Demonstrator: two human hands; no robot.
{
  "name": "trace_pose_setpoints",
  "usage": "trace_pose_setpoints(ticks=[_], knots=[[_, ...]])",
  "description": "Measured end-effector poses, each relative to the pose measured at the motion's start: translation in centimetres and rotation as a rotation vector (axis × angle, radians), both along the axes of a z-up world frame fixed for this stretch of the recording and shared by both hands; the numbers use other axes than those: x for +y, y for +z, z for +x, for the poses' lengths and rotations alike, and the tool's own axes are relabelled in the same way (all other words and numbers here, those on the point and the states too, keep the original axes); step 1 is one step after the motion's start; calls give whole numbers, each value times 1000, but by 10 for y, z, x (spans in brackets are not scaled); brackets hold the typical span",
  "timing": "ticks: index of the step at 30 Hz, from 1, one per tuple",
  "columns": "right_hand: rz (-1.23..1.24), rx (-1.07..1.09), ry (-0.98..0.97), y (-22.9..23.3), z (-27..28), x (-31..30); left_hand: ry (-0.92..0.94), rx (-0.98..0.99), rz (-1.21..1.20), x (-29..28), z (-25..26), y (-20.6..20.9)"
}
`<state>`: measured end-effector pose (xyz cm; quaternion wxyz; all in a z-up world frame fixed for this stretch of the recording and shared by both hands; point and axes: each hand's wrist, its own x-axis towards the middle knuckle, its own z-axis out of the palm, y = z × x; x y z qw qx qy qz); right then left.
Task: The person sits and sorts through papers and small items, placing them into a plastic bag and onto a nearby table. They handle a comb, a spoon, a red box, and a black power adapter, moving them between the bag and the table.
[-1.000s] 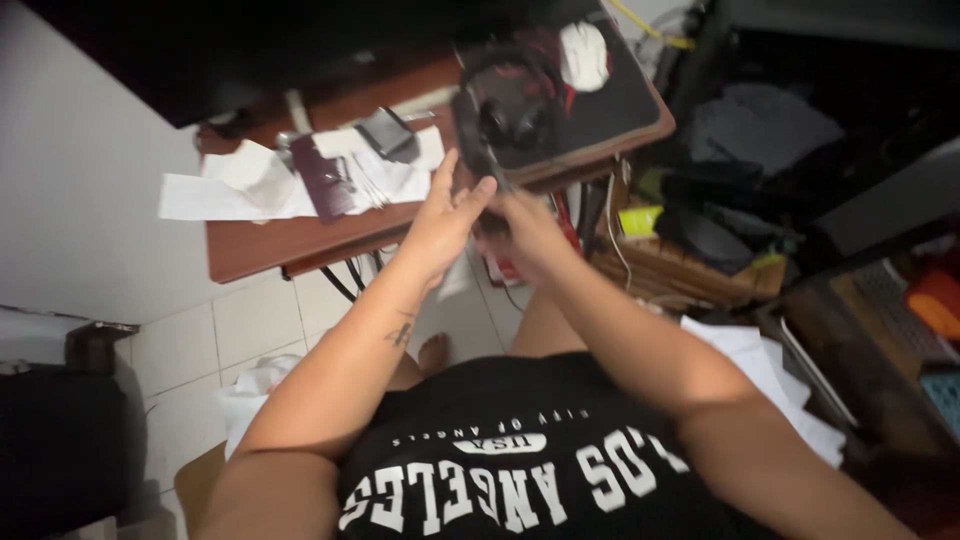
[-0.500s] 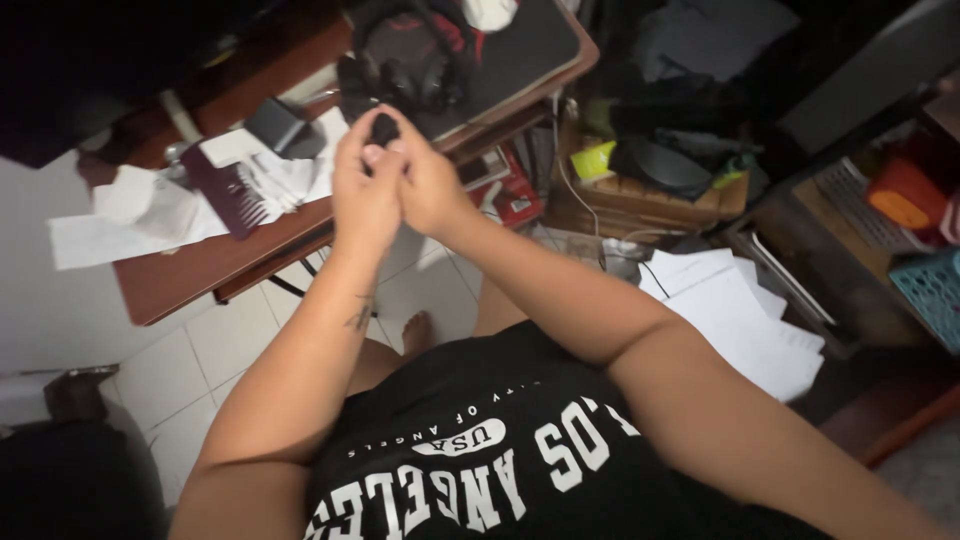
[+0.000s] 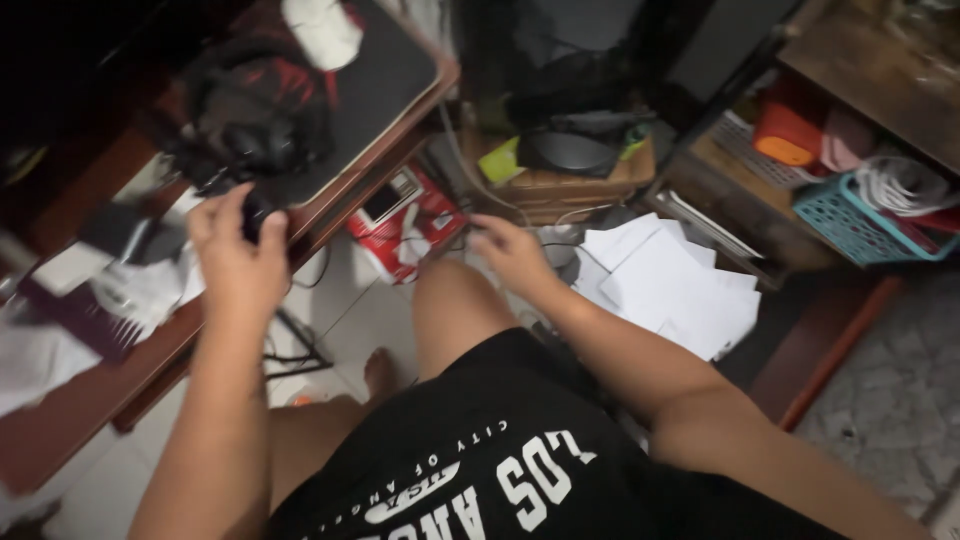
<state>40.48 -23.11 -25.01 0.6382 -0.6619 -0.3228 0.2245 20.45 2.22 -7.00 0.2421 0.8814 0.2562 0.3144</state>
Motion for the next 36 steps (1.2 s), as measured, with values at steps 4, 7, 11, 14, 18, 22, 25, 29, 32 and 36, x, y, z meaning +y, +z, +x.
trace_pose_setpoints(ticks=[4,7,11,14,18,22,25,29,32,36], knots=[[-189,256,-270,-54,41,-63,88,237,194,0,7,11],[-244,225,-426,-74,70,-94,187,292,339,-9,15,2],[-328,36,-508,-90,93,-103,272,291,523,-17,10,-18],[-354,-93,-520,-111,118,-101,198,191,586,-11,14,-29],[-196,-13,-574,-188,157,-108,95,63,624,-4,10,-33],[106,364,-885,-147,172,-133,-39,-49,636,-20,13,-36],[259,459,-1035,-118,192,-164,-128,-83,601,-38,20,-48],[463,495,-965,-89,219,-192,-260,-20,584,-64,27,-77],[374,549,-830,-85,214,-179,-365,-30,473,-98,48,-86],[187,563,-717,-115,166,-130,-472,11,406,-133,66,-100]])
